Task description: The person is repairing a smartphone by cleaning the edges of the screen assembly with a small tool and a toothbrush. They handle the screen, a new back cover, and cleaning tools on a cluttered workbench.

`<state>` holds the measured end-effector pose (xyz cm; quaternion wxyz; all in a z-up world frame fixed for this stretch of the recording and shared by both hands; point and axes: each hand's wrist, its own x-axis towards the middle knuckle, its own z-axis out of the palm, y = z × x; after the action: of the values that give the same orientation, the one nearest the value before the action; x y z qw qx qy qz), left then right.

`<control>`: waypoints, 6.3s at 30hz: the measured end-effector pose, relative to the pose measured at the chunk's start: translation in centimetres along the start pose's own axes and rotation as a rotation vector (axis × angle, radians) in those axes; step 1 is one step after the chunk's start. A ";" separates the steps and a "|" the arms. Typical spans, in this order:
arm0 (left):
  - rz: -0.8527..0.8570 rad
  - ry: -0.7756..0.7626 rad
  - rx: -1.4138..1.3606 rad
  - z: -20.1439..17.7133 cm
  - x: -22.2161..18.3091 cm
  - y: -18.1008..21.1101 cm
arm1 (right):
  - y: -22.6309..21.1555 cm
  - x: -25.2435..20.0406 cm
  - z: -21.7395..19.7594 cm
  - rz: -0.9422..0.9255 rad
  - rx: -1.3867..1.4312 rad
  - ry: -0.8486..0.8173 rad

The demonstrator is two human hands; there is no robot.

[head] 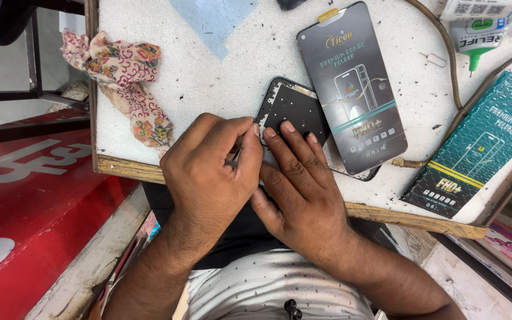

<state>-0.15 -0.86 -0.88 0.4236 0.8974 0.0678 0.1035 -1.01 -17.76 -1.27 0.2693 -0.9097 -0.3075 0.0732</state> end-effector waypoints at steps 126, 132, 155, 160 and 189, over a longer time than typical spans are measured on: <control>-0.060 -0.154 0.142 -1.1 1.4 3.4 | 1.0 -0.9 -1.2 -0.082 0.181 0.024; 0.046 -0.025 0.214 0.4 -0.6 3.1 | 1.2 -1.1 -1.1 -0.090 0.169 0.013; 0.068 -0.005 0.150 -0.8 -0.6 2.9 | 0.9 -0.9 -1.5 -0.080 0.187 0.041; 0.031 -0.040 0.220 -1.3 -0.3 1.8 | 0.7 -0.9 -1.4 -0.088 0.188 0.051; 0.017 -0.032 0.025 -0.2 1.2 0.3 | 0.6 -0.7 0.0 -0.057 0.055 0.069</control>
<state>0.98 -0.65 -0.37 0.4126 0.9046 0.0546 0.0917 -1.22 -18.54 -1.66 0.3064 -0.8949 -0.3218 0.0424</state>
